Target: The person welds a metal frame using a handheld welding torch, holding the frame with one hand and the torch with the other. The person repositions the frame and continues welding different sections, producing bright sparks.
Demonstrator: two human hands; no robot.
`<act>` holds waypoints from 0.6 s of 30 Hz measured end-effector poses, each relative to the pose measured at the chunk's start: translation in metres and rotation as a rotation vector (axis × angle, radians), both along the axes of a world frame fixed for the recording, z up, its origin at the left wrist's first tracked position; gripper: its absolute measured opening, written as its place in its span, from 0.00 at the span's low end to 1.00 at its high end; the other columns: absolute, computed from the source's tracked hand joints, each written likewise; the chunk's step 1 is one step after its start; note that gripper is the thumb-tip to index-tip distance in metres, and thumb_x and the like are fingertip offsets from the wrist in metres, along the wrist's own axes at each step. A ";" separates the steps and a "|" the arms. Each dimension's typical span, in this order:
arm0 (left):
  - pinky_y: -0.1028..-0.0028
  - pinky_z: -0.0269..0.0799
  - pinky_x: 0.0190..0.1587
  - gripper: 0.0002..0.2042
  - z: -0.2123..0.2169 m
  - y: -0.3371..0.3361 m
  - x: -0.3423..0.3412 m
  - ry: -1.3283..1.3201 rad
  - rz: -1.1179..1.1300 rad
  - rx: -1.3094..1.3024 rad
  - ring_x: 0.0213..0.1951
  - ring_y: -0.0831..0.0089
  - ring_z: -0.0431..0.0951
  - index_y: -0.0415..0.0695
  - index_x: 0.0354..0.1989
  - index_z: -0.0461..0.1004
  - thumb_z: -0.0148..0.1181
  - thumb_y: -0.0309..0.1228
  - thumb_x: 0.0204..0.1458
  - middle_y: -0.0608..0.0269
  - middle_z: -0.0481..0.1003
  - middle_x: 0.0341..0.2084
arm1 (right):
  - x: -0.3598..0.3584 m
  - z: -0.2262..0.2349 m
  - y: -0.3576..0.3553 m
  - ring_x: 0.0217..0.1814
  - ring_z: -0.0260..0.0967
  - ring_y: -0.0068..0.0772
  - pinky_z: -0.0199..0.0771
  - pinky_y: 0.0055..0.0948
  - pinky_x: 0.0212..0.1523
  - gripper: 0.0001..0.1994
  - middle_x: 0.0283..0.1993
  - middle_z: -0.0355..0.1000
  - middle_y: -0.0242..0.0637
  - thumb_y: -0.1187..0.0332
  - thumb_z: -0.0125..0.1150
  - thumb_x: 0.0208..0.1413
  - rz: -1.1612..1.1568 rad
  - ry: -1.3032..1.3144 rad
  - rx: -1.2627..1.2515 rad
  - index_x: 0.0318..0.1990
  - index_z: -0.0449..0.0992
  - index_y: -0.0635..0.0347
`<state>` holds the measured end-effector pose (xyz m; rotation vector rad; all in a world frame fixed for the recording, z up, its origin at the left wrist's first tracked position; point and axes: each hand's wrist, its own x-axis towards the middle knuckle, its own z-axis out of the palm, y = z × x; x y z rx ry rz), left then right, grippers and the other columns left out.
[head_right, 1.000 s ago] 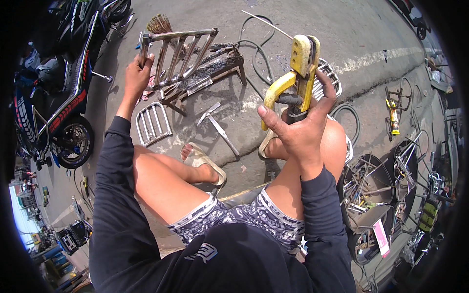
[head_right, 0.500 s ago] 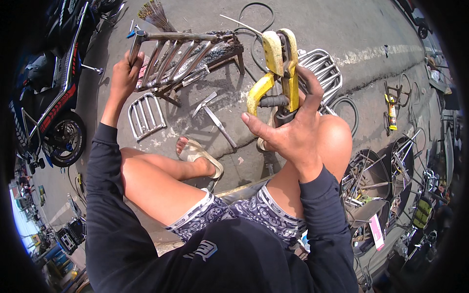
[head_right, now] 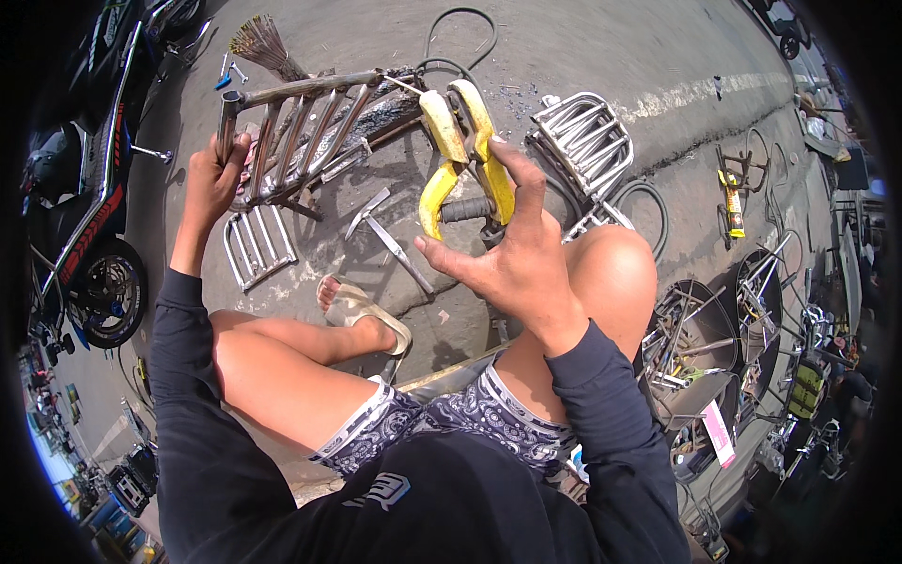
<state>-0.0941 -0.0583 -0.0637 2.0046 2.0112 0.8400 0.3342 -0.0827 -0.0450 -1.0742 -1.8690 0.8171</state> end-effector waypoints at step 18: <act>0.66 0.57 0.24 0.12 0.002 -0.026 0.011 -0.032 -0.212 0.019 0.20 0.68 0.54 0.38 0.29 0.70 0.64 0.27 0.66 0.57 0.56 0.17 | 0.001 -0.008 0.003 0.67 0.77 0.53 0.80 0.44 0.67 0.55 0.68 0.70 0.57 0.58 0.89 0.42 0.027 0.008 -0.033 0.73 0.53 0.60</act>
